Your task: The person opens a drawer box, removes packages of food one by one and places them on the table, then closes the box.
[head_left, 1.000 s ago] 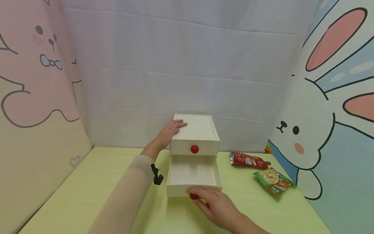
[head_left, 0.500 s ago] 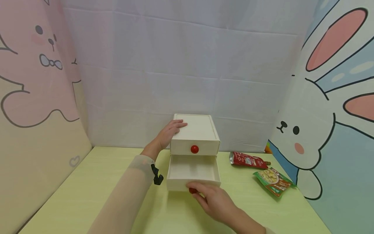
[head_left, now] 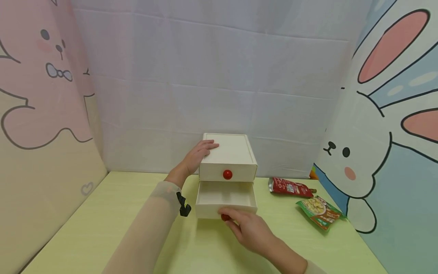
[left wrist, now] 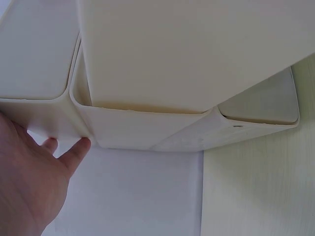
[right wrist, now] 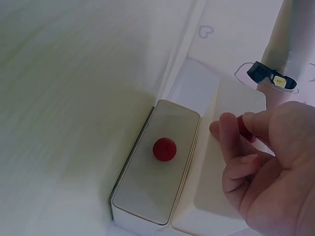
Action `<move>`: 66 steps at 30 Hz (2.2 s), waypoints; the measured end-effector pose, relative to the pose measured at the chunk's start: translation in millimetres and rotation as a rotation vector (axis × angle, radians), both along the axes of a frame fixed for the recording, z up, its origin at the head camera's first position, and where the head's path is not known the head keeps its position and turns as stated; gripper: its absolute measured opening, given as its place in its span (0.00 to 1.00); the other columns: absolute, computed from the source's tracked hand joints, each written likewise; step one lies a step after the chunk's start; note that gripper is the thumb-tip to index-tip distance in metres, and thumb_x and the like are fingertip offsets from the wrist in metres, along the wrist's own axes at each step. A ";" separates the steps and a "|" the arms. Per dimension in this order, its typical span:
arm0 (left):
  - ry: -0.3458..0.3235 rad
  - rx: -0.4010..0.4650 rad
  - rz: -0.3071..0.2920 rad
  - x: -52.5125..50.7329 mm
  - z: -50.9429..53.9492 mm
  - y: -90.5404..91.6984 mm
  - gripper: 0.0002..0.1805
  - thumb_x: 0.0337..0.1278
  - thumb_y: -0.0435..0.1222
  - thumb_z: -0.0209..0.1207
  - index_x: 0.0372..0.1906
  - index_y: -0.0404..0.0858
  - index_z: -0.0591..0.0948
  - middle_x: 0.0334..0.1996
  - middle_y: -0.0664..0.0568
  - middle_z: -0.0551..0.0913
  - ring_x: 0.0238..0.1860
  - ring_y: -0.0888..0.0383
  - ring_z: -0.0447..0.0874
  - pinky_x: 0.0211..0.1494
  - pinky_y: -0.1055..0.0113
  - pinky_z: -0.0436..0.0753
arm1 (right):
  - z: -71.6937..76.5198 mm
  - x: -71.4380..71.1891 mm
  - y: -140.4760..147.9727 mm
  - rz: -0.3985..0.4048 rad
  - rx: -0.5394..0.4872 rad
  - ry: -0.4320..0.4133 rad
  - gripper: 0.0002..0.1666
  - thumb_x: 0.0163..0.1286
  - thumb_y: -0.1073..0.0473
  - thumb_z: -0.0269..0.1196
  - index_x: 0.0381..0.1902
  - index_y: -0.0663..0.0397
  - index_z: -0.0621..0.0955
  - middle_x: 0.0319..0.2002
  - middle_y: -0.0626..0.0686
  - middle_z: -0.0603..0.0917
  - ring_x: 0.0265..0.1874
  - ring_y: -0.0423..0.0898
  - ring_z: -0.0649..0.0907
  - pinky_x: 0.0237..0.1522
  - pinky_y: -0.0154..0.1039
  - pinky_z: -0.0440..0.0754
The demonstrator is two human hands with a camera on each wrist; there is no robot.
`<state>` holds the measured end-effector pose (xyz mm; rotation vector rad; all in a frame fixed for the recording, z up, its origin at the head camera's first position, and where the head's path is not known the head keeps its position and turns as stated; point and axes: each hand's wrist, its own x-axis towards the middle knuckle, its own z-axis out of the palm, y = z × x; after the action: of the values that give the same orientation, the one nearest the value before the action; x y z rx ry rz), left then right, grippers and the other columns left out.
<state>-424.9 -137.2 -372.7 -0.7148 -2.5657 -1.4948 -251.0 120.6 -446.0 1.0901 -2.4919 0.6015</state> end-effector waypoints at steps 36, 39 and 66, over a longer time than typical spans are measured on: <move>0.023 -0.016 -0.004 0.6 1.7 0.7 0.31 0.84 0.39 0.37 0.82 0.39 0.73 0.89 0.45 0.59 0.90 0.40 0.49 0.90 0.35 0.51 | 5.2 -39.8 -9.5 -0.095 0.021 -0.076 0.20 0.80 0.63 0.66 0.67 0.48 0.84 0.60 0.51 0.92 0.53 0.49 0.92 0.50 0.52 0.92; 0.025 -0.016 -0.006 1.0 1.7 0.7 0.31 0.84 0.39 0.37 0.82 0.39 0.73 0.89 0.44 0.59 0.90 0.40 0.49 0.90 0.35 0.52 | 5.1 -42.8 -10.5 -0.104 0.013 -0.086 0.21 0.81 0.62 0.66 0.68 0.48 0.84 0.59 0.52 0.92 0.52 0.50 0.93 0.49 0.52 0.92; 0.025 -0.019 0.002 0.0 0.3 0.2 0.31 0.83 0.39 0.38 0.81 0.41 0.75 0.88 0.47 0.60 0.90 0.42 0.50 0.90 0.36 0.53 | 5.0 -66.6 -17.1 -0.170 -0.016 -0.141 0.19 0.81 0.63 0.65 0.66 0.48 0.85 0.51 0.51 0.94 0.45 0.49 0.93 0.44 0.51 0.91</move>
<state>-424.9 -137.1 -372.5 -0.7278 -2.5652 -1.4527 -317.7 103.5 -441.0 0.8448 -2.6613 0.6674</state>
